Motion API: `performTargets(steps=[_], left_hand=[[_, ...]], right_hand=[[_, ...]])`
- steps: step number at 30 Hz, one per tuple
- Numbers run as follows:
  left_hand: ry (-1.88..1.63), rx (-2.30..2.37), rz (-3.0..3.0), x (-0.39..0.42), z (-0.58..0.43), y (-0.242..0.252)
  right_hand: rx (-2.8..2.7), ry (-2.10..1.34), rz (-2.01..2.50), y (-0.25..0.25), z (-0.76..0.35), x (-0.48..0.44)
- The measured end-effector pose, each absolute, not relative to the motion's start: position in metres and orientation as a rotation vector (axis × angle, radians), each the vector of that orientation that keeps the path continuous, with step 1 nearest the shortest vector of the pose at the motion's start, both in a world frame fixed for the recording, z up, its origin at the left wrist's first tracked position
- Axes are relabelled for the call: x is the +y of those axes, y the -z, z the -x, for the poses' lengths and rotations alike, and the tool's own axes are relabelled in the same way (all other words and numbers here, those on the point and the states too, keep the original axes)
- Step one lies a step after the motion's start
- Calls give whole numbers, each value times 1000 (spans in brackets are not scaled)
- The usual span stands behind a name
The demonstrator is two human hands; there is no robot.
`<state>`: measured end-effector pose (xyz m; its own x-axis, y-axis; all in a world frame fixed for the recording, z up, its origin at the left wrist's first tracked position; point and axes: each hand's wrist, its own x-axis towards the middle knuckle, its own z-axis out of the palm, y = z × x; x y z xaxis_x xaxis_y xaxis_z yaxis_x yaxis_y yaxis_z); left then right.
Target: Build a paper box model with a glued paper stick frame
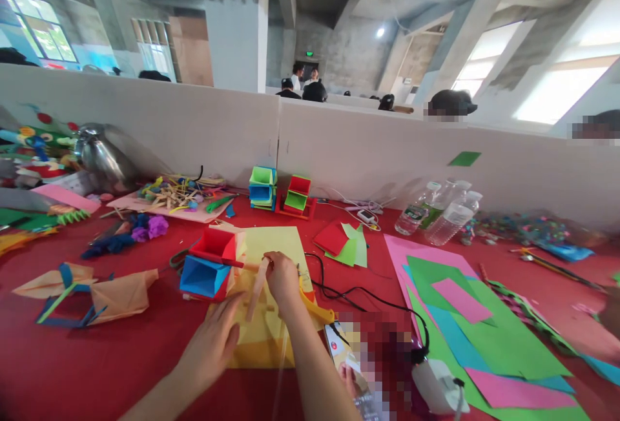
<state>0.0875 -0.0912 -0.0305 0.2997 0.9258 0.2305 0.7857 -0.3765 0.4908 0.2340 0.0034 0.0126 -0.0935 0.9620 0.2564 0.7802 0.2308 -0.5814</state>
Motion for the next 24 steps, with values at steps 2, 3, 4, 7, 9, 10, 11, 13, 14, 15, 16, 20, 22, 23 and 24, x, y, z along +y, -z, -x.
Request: performTargets(steps=[2, 3, 4, 7, 9, 10, 11, 13, 14, 15, 16, 20, 22, 23, 24], left_hand=[[-643, 1570, -2267, -94, -86, 34], [-594, 1579, -2248, -93, -87, 34], [-547, 1591, -2225, -92, -88, 33], [-480, 1623, -2163, -85, -90, 31], [-484, 1626, -2152, -82, -91, 29], [-488, 1623, -2150, -82, -91, 29], [-491, 1621, -2147, -82, -91, 28], [-498, 1620, -2139, -81, -92, 27], [-502, 1624, -2134, -81, -94, 27], [-507, 1633, -2126, -80, -95, 26], [-512, 1646, -2117, -79, -97, 25], [-521, 1733, -2079, -73, -105, 22], [-520, 1778, -2069, -70, -106, 20], [-519, 1799, -2066, -69, -106, 20], [-520, 1819, -2063, -69, -104, 19]], right_hand=[[-1947, -395, 1608, -10, -230, 7], [-1964, -395, 1617, -9, -228, 9], [-1982, -395, 1626, -8, -227, 11], [-2048, -395, 1667, -5, -232, 14], [-2107, -392, 1711, -4, -240, 15], [-2138, -393, 1738, -3, -244, 15], [-2166, -398, 1767, -3, -247, 16], [-2210, -417, 1828, -1, -251, 17], [-2228, -427, 1854, -1, -250, 17], [-2247, -437, 1873, 0, -249, 18], [-2268, -444, 1883, 1, -247, 19], [-2338, -421, 1873, 3, -241, 22], [-2347, -393, 1874, 4, -240, 22], [-2349, -382, 1873, 5, -241, 23], [-2351, -377, 1870, 6, -242, 23]])
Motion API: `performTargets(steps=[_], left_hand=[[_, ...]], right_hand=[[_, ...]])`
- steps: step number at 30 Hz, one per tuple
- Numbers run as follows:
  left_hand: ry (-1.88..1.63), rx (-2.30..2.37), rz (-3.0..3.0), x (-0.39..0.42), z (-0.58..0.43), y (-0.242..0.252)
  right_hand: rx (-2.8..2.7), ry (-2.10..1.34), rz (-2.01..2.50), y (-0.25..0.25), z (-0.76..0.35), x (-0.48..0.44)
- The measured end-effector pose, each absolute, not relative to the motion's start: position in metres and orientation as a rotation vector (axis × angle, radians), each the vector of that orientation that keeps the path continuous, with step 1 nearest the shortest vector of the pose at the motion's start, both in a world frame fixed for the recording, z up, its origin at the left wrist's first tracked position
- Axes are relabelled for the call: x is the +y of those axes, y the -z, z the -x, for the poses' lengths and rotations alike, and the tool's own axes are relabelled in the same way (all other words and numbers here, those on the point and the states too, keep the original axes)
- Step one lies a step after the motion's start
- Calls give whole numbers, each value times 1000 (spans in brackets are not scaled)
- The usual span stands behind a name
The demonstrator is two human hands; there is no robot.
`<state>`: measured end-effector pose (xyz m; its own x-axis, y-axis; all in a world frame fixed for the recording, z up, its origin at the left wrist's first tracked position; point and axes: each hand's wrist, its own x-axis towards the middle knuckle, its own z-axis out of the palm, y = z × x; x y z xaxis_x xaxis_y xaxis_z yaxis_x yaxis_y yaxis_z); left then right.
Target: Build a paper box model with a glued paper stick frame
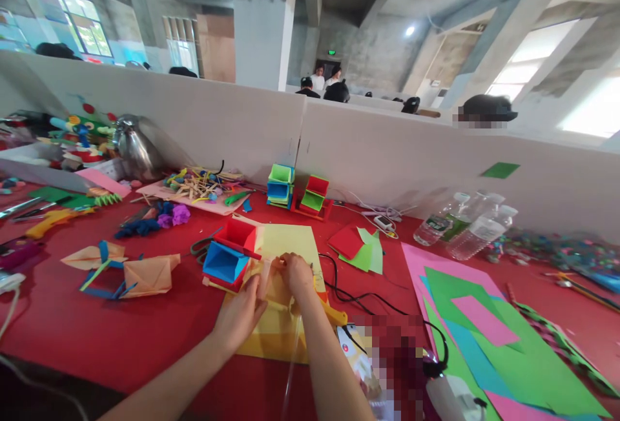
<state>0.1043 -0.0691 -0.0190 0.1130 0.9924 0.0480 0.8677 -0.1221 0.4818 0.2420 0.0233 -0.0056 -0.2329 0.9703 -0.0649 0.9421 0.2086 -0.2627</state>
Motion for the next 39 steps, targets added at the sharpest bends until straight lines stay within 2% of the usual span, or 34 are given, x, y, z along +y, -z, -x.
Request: performTargets(steps=[11, 13, 16, 18, 23, 29, 34, 39], left_hand=[[-614, 1883, -2012, -87, -94, 12], [-788, 1782, -2028, -101, -84, 14], [-1577, 1516, -1881, -109, -54, 26], [-1842, 1543, -1630, -101, -27, 37], [-1457, 1585, -1427, -59, 22, 57], [-1231, 1386, -1492, -60, 18, 55], [-1208, 1255, -1415, -83, 16, 53], [-1396, 1207, -1065, -72, 18, 53]], right_hand=[[-2374, -332, 1835, 9, -246, 26], [-2366, -307, 1827, 6, -245, 24], [-2326, -268, 1833, -1, -245, 20], [-2289, -251, 1846, -7, -245, 14], [-2201, -267, 1893, -13, -243, -17], [-2288, -391, 1775, 4, -232, -59], [-2300, -417, 1696, 9, -234, -64], [-2302, -447, 1609, 8, -233, -63]])
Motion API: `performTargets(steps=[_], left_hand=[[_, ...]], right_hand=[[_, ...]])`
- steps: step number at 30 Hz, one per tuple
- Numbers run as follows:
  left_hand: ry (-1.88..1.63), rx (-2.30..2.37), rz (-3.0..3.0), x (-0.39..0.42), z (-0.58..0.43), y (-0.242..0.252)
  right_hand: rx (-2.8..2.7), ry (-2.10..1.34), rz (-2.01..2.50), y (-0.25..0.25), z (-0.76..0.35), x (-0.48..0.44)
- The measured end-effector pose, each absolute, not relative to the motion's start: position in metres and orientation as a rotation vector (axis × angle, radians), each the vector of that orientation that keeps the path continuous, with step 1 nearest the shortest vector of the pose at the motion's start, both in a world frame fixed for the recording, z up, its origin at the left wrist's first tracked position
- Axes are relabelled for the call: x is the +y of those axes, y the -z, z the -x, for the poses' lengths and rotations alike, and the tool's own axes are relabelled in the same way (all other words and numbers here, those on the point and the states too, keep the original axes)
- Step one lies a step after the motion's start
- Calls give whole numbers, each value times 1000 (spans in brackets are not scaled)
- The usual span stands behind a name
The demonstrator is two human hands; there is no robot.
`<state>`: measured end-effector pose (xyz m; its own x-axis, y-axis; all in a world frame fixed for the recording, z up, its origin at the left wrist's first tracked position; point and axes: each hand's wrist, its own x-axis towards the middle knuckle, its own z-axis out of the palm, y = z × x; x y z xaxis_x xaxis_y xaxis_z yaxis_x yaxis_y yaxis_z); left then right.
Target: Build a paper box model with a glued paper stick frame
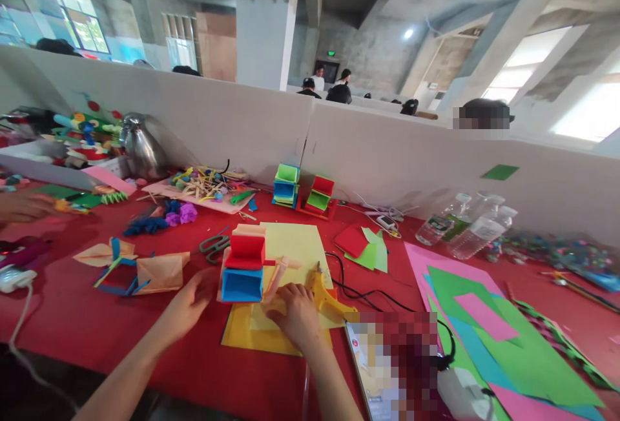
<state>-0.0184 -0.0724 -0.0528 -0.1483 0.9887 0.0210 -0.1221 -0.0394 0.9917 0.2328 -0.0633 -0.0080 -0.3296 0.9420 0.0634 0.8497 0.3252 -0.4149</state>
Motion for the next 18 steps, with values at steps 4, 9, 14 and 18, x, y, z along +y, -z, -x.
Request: performTargets(steps=[4, 9, 14, 18], left_hand=[[-1483, 1171, -863, -34, 16, 41], [-1409, 1092, -680, -1, 10, 25], [-1421, 1010, -677, -2, 5, 26], [-1407, 960, -727, -14, 5, 32]], right_hand=[[-2234, -456, 1595, 9, -239, -53], [-2049, -363, 1723, 9, -252, -23], [-2086, -289, 1761, 5, -244, 1], [-2190, -258, 1769, 3, -237, 13]])
